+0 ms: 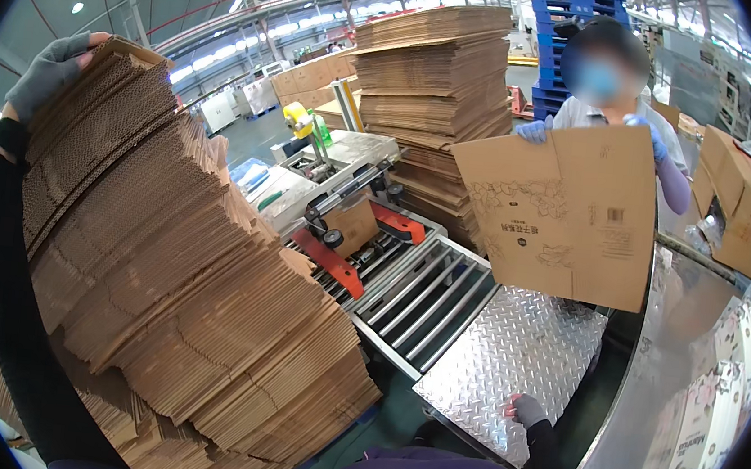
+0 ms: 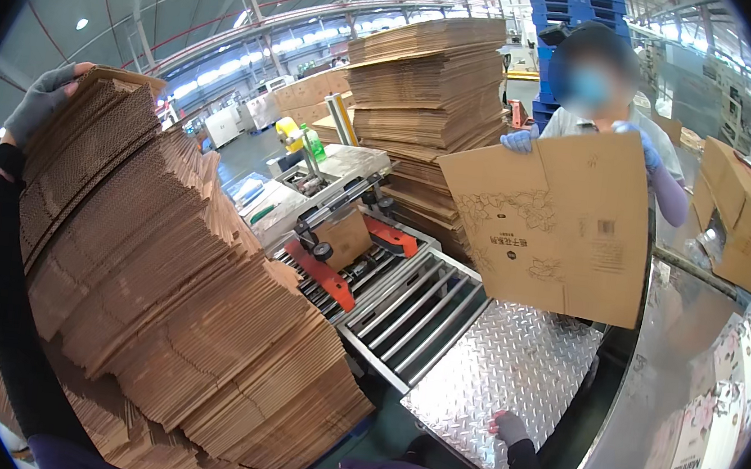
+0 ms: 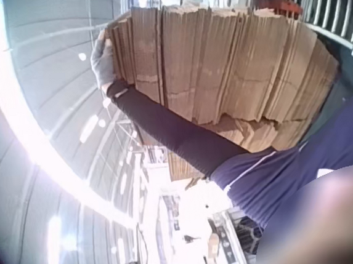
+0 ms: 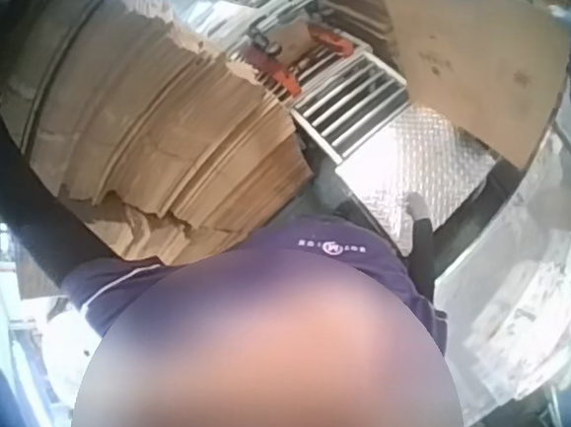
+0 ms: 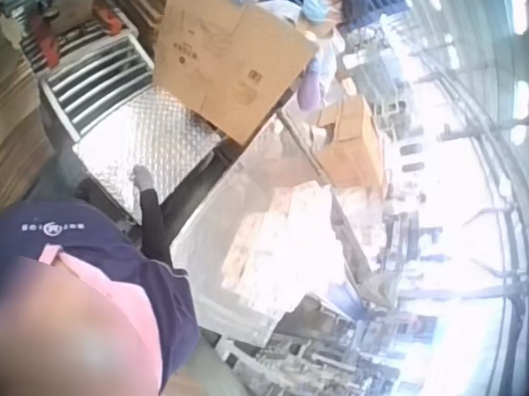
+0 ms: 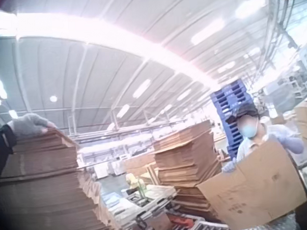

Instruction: The person packs tissue boxes into cardboard containers, adjusts cables and a power bank in a waist pouch, and moves filled boxes onto a conveyor belt.

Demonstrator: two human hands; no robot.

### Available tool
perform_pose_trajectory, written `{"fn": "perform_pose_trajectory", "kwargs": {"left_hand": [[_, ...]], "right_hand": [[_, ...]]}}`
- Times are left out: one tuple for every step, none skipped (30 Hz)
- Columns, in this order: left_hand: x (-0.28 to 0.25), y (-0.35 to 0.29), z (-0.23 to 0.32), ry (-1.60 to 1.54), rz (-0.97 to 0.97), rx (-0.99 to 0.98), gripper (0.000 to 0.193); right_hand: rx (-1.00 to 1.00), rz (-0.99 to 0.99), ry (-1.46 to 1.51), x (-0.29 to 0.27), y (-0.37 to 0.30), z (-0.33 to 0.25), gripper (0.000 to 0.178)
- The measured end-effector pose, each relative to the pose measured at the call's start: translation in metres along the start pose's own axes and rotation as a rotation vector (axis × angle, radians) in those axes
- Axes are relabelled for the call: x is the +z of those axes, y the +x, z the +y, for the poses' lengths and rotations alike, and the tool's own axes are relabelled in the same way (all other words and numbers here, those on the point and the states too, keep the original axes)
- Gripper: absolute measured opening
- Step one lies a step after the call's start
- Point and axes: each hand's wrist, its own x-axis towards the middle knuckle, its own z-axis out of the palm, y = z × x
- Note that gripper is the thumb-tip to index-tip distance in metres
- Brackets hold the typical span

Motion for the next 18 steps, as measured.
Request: {"fn": "perform_pose_trajectory", "kwargs": {"left_hand": [[-0.002,0.001,-0.007,-0.070,-0.029,0.039,0.040],[0.001,0.001,-0.007,-0.019,-0.001,0.038,0.040],[0.009,0.006,-0.003,0.010,0.040,0.063,0.040],[0.017,0.011,0.002,0.040,0.081,0.085,0.040],[0.032,0.008,0.019,0.102,0.128,0.009,0.040],[0.036,0.002,0.031,0.242,0.098,0.043,0.040],[0.044,0.002,0.041,0.366,0.068,0.091,0.039],[0.040,0.004,0.050,0.493,0.045,0.145,0.038],[0.031,0.022,0.037,0.392,0.021,0.233,0.033],[0.023,0.021,0.034,0.462,-0.010,0.225,0.032],[0.017,0.023,0.033,0.524,-0.038,0.223,0.031],[0.023,0.025,0.036,0.571,-0.064,0.229,0.030],[0.028,0.016,0.035,0.545,0.061,0.148,0.030],[0.031,0.010,0.025,0.635,0.171,0.269,0.031],[0.026,0.009,0.018,0.721,0.296,0.406,0.031],[0.021,0.007,0.012,0.800,0.426,0.542,0.031],[0.018,-0.003,0.000,0.862,0.557,0.605,0.032],[0.008,-0.017,-0.011,0.911,0.711,0.670,0.034]], "right_hand": [[0.017,0.044,0.122,0.005,-0.013,-0.005,0.013],[0.046,0.055,0.160,0.013,-0.026,-0.007,0.013],[-0.049,0.014,0.131,0.002,-0.020,0.005,0.016],[0.019,-0.018,-0.007,-0.015,-0.016,0.016,0.016],[0.107,-0.081,-0.157,-0.012,-0.026,0.021,0.016],[0.189,-0.151,-0.316,-0.006,-0.032,0.021,0.016],[0.313,-0.163,-0.363,-0.005,-0.029,0.023,0.018],[0.139,-0.249,-0.539,-0.014,-0.012,0.036,0.017],[-0.042,-0.293,-0.709,-0.047,0.015,0.053,0.015],[-0.111,-0.300,-0.814,-0.030,0.016,0.056,0.013],[-0.181,-0.291,-0.924,-0.015,0.014,0.055,0.011],[-0.246,-0.261,-1.035,-0.005,0.010,0.051,0.009],[-0.111,-0.154,-0.932,0.008,0.007,0.049,0.009],[0.028,-0.042,-0.829,0.012,0.001,0.049,0.009],[-0.192,-0.126,-0.951,-0.001,0.004,0.066,0.010],[-0.425,-0.179,-1.070,-0.015,0.005,0.082,0.013],[-0.396,-0.267,-1.131,-0.001,-0.011,0.084,0.014],[-0.202,-0.292,-1.038,0.001,-0.019,0.086,0.021]]}}
